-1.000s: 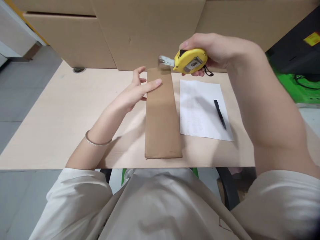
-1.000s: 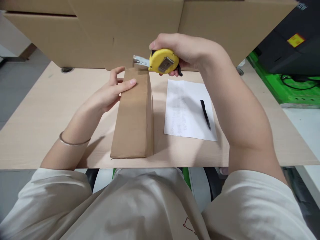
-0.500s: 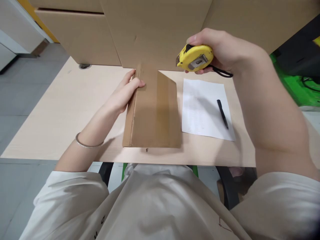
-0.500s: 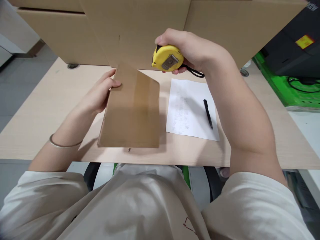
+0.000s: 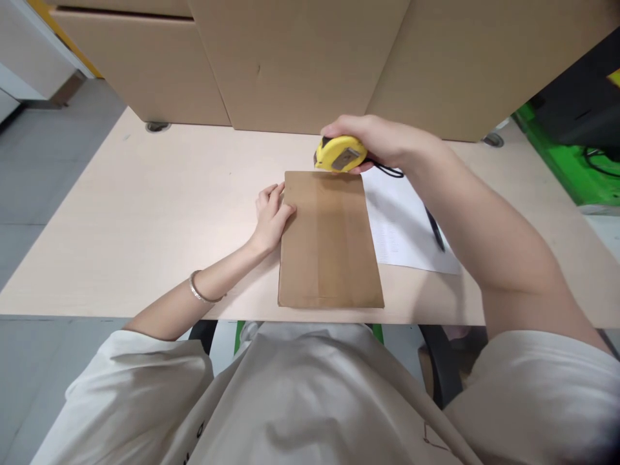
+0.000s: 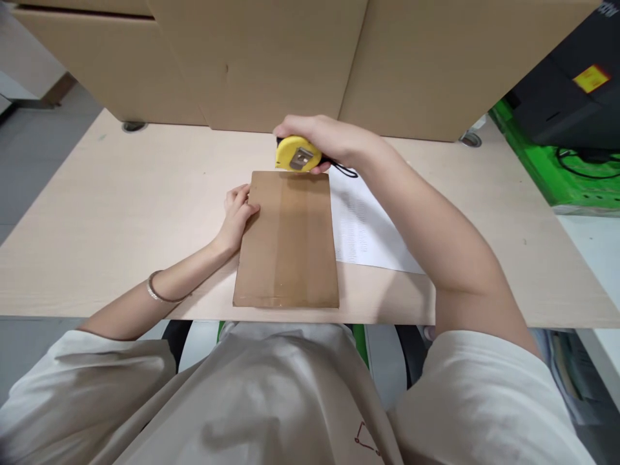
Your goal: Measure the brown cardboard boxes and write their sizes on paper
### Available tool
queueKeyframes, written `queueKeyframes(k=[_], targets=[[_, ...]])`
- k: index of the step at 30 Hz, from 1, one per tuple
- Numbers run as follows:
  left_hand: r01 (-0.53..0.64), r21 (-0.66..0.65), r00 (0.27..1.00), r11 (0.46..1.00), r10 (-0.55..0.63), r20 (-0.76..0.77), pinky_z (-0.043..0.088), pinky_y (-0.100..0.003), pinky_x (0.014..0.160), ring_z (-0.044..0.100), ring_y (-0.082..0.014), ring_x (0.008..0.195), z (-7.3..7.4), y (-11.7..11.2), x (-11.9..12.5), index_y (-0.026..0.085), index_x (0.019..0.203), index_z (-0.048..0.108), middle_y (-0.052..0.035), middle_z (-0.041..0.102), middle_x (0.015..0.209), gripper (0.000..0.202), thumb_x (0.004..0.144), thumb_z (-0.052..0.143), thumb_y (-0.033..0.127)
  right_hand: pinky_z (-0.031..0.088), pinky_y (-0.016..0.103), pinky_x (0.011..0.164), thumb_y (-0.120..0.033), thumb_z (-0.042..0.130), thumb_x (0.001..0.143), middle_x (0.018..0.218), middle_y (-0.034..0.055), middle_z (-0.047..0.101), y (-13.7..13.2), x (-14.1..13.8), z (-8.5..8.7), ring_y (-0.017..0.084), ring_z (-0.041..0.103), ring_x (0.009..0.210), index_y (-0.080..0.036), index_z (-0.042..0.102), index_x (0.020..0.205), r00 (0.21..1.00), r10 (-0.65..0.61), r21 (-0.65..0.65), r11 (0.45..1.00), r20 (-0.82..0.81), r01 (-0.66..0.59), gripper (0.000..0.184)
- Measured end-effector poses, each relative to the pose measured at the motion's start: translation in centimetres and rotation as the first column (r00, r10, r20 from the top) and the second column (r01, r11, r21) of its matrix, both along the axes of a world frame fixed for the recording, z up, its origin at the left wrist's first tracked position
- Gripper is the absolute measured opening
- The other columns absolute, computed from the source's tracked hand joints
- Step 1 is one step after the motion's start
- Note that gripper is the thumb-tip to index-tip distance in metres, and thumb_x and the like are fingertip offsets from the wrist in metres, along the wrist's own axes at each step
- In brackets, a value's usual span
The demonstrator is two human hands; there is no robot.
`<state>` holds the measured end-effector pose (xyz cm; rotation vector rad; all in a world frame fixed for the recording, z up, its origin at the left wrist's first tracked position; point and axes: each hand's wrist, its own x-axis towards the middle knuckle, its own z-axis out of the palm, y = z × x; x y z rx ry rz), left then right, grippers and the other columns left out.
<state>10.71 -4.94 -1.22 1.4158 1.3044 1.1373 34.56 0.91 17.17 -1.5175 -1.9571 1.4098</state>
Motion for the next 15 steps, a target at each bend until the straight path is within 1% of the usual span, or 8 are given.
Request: queueKeyframes(k=[1,2,4,6,9,11,13,15], targets=[[-0.031,-0.001,0.999,1.000,0.031,-0.036,0.023,-0.057,0.147,0.035,-0.0417,0.167,-0.2,0.1,-0.3,0.033,0.141,0.068,-0.0112,0.060,0.159,0.060,0.083,0.075,0.045,0.046,0.022,0.054,-0.048,0.068,0.103,0.088,0.0055,0.069,0.1,-0.7,-0.2,0.014,0.060,0.068,-0.022,0.065,0.100,1.000,0.011,-0.009,1.000,0.011,-0.011,0.027],[-0.030,-0.009,0.999,1.000,0.029,-0.025,0.022,-0.058,0.147,0.033,-0.0421,0.169,-0.2,0.3,-0.5,0.033,0.145,0.067,-0.0114,0.058,0.163,0.065,0.082,0.078,0.045,0.046,0.023,0.054,-0.050,0.070,0.102,0.087,0.0053,0.070,0.2,-1.5,-0.3,0.015,0.061,0.067,-0.022,0.066,0.099,0.999,0.027,-0.012,1.000,0.047,-0.027,0.028],[0.049,-0.012,0.995,0.999,-0.048,0.089,0.029,-0.058,0.145,0.033,-0.0417,0.172,0.1,0.6,-0.5,0.035,0.153,0.060,-0.0100,0.053,0.172,0.075,0.082,0.082,0.049,0.046,0.025,0.053,-0.052,0.071,0.101,0.084,0.0048,0.070,0.5,-3.3,-0.4,0.015,0.061,0.065,-0.022,0.065,0.095,0.989,0.078,-0.005,0.997,0.123,-0.078,0.031],[0.121,0.008,0.964,0.993,-0.119,0.238,0.040,-0.055,0.139,0.037,-0.0400,0.173,0.5,1.1,-0.2,0.038,0.154,0.055,-0.0069,0.050,0.178,0.082,0.080,0.088,0.055,0.044,0.026,0.052,-0.051,0.067,0.104,0.078,0.0044,0.066,0.8,-5.1,-0.4,0.014,0.056,0.061,-0.021,0.063,0.089,0.974,0.144,0.015,0.989,0.173,-0.149,0.034],[0.197,0.026,0.918,0.980,-0.194,0.345,0.047,-0.048,0.133,0.049,-0.0378,0.167,1.1,2.1,0.2,0.036,0.147,0.055,-0.0086,0.056,0.173,0.087,0.075,0.097,0.061,0.041,0.026,0.051,-0.050,0.060,0.107,0.072,0.0049,0.061,1.4,-7.5,-0.4,0.013,0.051,0.057,-0.018,0.064,0.085,0.946,0.193,0.036,0.977,0.261,-0.209,0.039],[0.237,-0.001,0.903,0.971,-0.220,0.368,0.049,-0.049,0.132,0.055,-0.0386,0.162,1.3,2.6,0.2,0.033,0.141,0.056,-0.0114,0.064,0.164,0.087,0.072,0.101,0.061,0.041,0.026,0.051,-0.048,0.060,0.108,0.074,0.0058,0.063,1.9,-8.5,-0.3,0.013,0.052,0.057,-0.017,0.066,0.088,0.919,0.183,0.041,0.977,0.349,-0.210,0.037],[0.272,-0.028,0.890,0.962,-0.241,0.386,0.049,-0.052,0.131,0.057,-0.0396,0.160,1.4,2.9,0.1,0.030,0.137,0.057,-0.0123,0.067,0.158,0.085,0.071,0.103,0.059,0.043,0.026,0.052,-0.046,0.062,0.108,0.076,0.0066,0.065,2.1,-8.8,-0.2,0.014,0.054,0.058,-0.016,0.069,0.091,0.888,0.171,0.031,0.979,0.427,-0.204,0.035],[0.279,-0.035,0.888,0.960,-0.244,0.390,0.048,-0.053,0.133,0.058,-0.0393,0.160,1.5,2.9,-0.1,0.030,0.133,0.058,-0.0116,0.068,0.157,0.081,0.071,0.103,0.058,0.045,0.026,0.052,-0.045,0.061,0.109,0.075,0.0067,0.064,2.2,-8.3,0.1,0.015,0.055,0.059,-0.016,0.071,0.095,0.872,0.180,0.008,0.978,0.455,-0.207,0.034]])
